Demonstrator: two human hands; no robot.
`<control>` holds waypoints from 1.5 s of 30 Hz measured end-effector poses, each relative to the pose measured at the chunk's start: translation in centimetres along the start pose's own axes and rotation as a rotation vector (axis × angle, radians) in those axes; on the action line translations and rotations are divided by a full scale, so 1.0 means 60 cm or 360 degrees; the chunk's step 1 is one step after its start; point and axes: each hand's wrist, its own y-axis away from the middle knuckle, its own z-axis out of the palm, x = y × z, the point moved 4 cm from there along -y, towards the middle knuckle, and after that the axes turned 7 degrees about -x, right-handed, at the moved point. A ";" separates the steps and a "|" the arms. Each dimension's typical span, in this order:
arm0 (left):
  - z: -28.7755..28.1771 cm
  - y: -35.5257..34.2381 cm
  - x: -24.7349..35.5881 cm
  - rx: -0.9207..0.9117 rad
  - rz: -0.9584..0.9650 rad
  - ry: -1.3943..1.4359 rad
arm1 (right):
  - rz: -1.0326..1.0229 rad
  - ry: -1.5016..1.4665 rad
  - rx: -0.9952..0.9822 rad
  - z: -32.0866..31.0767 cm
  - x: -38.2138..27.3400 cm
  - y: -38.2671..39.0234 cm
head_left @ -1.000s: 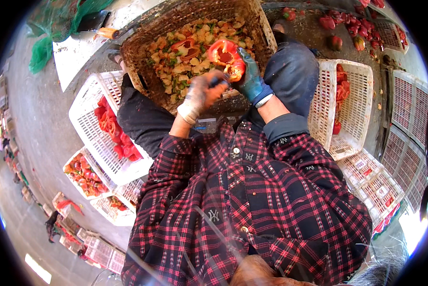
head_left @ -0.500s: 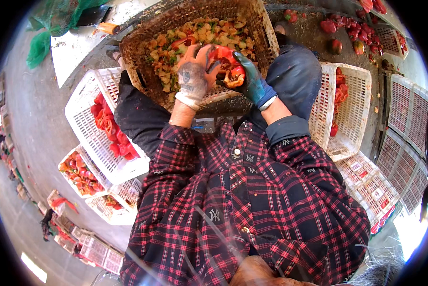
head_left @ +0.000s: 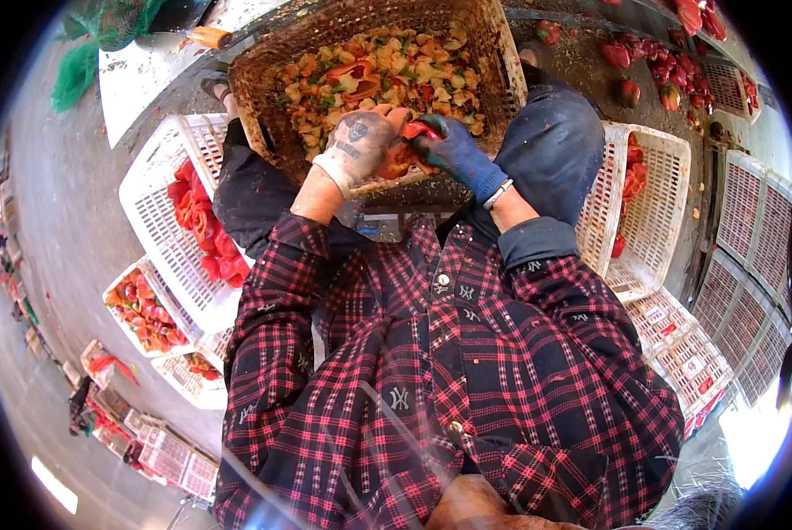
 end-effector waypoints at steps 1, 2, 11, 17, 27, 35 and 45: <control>0.009 0.002 -0.015 0.0136 0.0089 0.0037 | 0.0056 -0.0126 -0.0061 -0.001 -0.005 0.000; 0.016 -0.001 -0.024 0.0121 0.0096 0.0292 | 0.0118 -0.0252 -0.0116 -0.002 -0.002 0.004; 0.075 -0.009 -0.050 -0.0130 -0.0205 0.1719 | 0.0202 -0.0285 -0.0071 -0.009 0.001 0.012; 0.047 -0.012 -0.062 0.0329 -0.0007 0.1791 | 0.0159 -0.1003 0.0074 -0.003 0.020 0.010; 0.135 -0.027 -0.068 0.0584 -0.0452 0.3219 | -0.0446 -0.0487 -0.0268 0.030 0.070 0.023; 0.123 0.002 -0.086 0.0357 -0.0246 0.2332 | -0.0574 -0.0412 -0.0352 0.033 0.027 0.061; 0.092 0.039 -0.150 0.0404 -0.0409 0.1468 | 0.0050 -0.1386 -0.0732 0.059 -0.035 0.092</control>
